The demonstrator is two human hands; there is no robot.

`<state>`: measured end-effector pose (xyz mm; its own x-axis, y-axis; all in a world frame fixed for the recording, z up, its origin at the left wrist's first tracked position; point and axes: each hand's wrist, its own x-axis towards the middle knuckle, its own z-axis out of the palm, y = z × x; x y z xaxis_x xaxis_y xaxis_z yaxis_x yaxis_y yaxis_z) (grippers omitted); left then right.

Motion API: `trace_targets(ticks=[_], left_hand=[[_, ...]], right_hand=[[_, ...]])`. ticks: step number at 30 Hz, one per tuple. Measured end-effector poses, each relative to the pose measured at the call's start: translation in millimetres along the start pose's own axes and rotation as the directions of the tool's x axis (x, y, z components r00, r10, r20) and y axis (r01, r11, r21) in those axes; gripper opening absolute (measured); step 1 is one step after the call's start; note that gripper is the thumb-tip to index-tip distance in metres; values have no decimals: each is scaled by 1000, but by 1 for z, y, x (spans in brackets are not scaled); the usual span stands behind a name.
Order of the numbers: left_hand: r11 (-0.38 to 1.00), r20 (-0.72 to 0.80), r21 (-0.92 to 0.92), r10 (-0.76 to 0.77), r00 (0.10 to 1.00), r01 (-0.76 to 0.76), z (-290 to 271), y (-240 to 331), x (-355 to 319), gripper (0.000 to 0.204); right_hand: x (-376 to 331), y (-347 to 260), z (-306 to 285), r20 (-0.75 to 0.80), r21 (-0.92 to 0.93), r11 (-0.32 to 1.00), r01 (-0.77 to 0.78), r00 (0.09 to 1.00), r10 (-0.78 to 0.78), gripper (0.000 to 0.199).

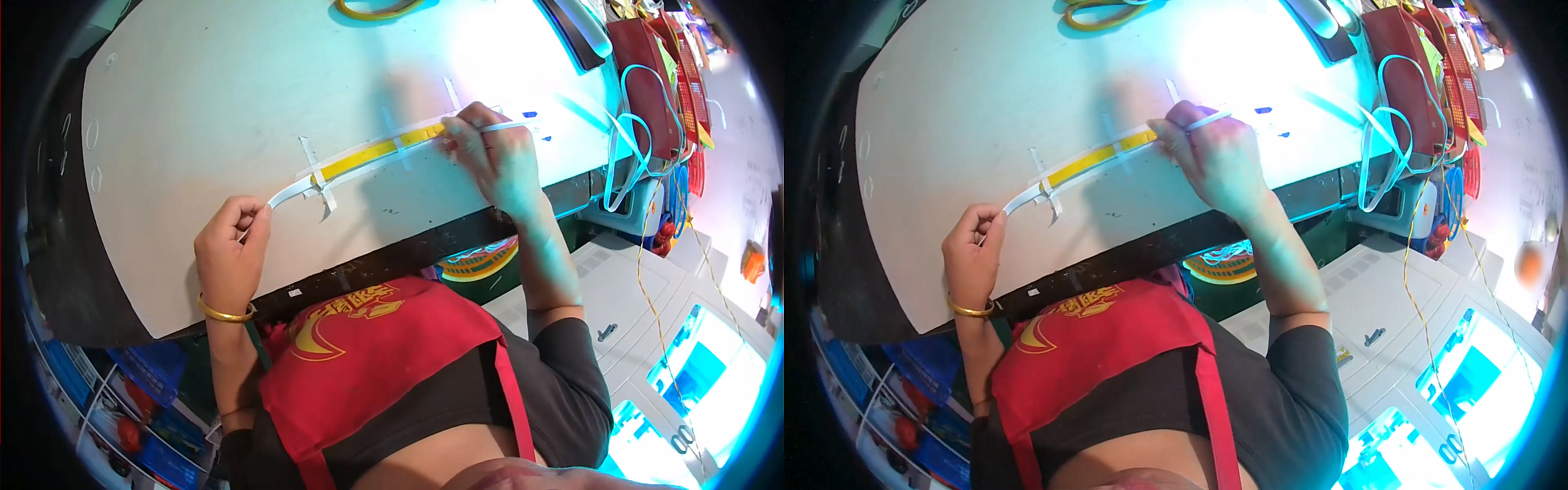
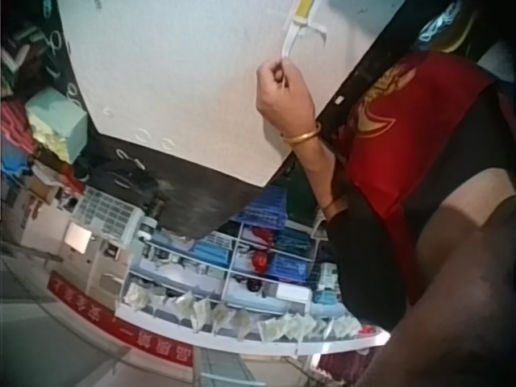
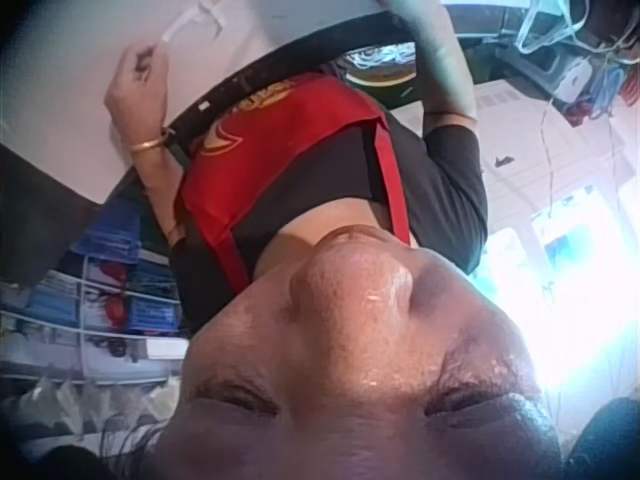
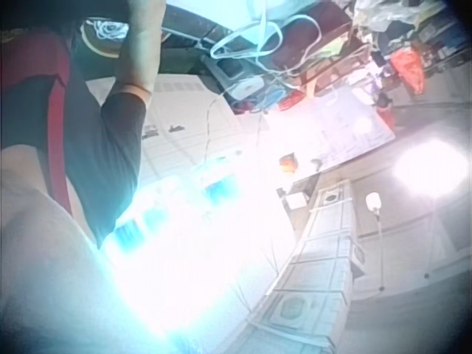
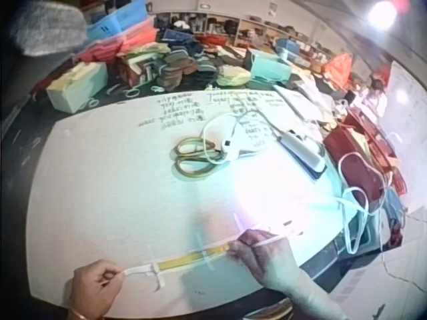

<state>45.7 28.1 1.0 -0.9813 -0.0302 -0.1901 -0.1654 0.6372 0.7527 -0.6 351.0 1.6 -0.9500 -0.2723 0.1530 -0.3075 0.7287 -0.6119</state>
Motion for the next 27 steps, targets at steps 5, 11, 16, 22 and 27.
trace_targets(ticks=[5, 11, 16, 22, 27], left_hand=[[998, -13, 6, 70, 997, -70, 2, -2, 2, 6], [999, -26, -20, 38, 999, -39, 1, -1, 3, 6], [999, 18, 32, 43, 999, -43, -1, 1, 6, 8], [999, 24, -44, 17, 1000, -16, 0, -3, 3, 10], [999, 25, 24, 26, 999, -26, -2, 1, 7, 11]], right_hand=[[1, -3, 11, -130, -103, 990, 99, 985, -112, 15], [-5, -5, 11, -71, -65, 993, 99, 992, -104, 13], [3, -14, 21, -88, -81, 989, 124, 987, -131, 13], [3, -19, 26, -96, -244, 955, 167, 976, -195, 12], [3, -38, 35, -48, 176, 984, 29, 999, -21, 12]])
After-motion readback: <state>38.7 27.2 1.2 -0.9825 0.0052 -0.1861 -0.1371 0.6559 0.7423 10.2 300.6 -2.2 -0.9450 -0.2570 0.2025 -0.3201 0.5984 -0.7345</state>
